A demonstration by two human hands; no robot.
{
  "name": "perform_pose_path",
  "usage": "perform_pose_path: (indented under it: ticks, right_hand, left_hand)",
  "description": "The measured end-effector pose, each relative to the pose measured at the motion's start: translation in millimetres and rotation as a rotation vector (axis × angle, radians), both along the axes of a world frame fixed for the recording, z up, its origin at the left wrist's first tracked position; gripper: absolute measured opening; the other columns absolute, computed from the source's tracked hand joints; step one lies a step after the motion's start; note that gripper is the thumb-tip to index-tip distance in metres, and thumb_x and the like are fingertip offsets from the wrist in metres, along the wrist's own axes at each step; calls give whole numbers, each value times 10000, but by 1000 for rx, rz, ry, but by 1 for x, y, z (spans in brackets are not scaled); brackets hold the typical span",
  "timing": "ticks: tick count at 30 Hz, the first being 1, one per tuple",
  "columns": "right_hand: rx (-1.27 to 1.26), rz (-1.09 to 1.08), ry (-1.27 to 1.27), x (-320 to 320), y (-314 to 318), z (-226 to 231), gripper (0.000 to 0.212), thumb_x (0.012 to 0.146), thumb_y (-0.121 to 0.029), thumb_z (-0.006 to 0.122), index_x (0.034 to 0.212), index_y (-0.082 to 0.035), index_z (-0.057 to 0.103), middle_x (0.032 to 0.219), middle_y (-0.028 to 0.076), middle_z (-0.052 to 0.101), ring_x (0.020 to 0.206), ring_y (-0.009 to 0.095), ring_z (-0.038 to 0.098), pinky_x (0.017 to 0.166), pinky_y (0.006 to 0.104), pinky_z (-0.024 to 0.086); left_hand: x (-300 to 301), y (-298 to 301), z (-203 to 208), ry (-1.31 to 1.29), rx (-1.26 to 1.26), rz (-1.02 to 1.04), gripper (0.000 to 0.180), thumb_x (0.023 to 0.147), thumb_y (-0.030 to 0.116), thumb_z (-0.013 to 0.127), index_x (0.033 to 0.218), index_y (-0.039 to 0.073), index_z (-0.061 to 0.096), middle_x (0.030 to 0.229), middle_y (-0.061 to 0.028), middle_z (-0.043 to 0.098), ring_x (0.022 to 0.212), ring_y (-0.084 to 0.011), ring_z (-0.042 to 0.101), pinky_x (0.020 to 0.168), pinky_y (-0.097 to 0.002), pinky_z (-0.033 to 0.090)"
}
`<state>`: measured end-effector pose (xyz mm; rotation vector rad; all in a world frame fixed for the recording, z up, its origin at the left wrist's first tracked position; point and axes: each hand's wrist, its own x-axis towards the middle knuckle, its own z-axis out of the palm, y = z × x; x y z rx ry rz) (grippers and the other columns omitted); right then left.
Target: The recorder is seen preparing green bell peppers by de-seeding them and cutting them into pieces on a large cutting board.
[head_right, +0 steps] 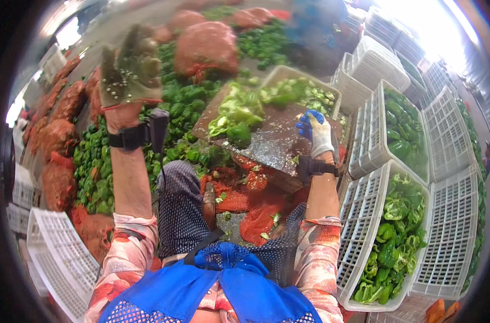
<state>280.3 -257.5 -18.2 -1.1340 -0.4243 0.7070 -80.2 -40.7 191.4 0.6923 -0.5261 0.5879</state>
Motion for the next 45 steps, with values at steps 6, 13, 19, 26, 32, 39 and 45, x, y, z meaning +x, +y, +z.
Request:
perform_pose_path:
  ticks: [6, 13, 19, 26, 32, 39, 45]
  right_hand:
    - [-374, -204, -251, 26, 50, -25, 185, 902, -174, 626, 1065, -94, 591, 856, 25, 632, 665, 153, 626, 550, 277, 508]
    - [-866, -340, -714, 78, 157, -78, 407, 864, -385, 654, 1040, -20, 611, 834, 77, 639, 712, 147, 604, 603, 261, 476]
    - [-593, -48, -372, 96, 147, -105, 287, 809, -10, 640, 1092, -58, 624, 930, 56, 668, 826, 139, 610, 672, 238, 479]
    - [-213, 203, -270, -11, 94, 40, 436, 896, -157, 609, 1297, -46, 480, 1112, 92, 613, 875, 182, 639, 703, 298, 563]
    - [-90, 99, -508, -99, 71, 55, 455, 871, -60, 620, 1303, -48, 476, 1186, 106, 584, 1077, 199, 566, 950, 298, 447]
    - [-244, 126, -607, -94, 50, 42, 342, 899, -146, 597, 1204, 1, 554, 1096, 100, 624, 974, 163, 596, 876, 281, 470]
    - [-6, 108, -210, -74, 39, 20, 264, 957, -194, 537, 1157, -28, 581, 993, 60, 639, 845, 132, 610, 718, 259, 526]
  left_hand:
    - [98, 6, -94, 183, -266, -158, 446, 991, 402, 414, 1255, 63, 533, 1174, -153, 626, 995, -276, 643, 829, -395, 557]
    - [117, 27, -168, 442, -387, -29, 388, 973, 339, 491, 1257, 76, 512, 1123, -136, 631, 923, -255, 649, 772, -428, 564]
    - [129, 38, -175, 471, -387, -33, 372, 950, 275, 548, 1261, 76, 505, 1118, -130, 619, 938, -268, 633, 763, -424, 553]
    - [142, 17, -180, 644, -383, -23, 325, 929, 209, 583, 1208, 56, 519, 1109, -95, 586, 1043, -268, 575, 866, -440, 514]
    - [141, -21, -170, 827, -63, -212, 400, 959, 149, 521, 1342, 77, 431, 1217, -97, 570, 1075, -226, 595, 881, -403, 527]
    - [153, -36, -184, 778, 387, 248, 572, 880, 72, 630, 1394, 58, 380, 1034, -46, 639, 816, -89, 601, 652, -207, 491]
    - [155, -42, -165, 1005, 420, 168, 557, 864, 24, 596, 1387, 58, 407, 1065, -70, 627, 696, -73, 554, 598, -210, 465]
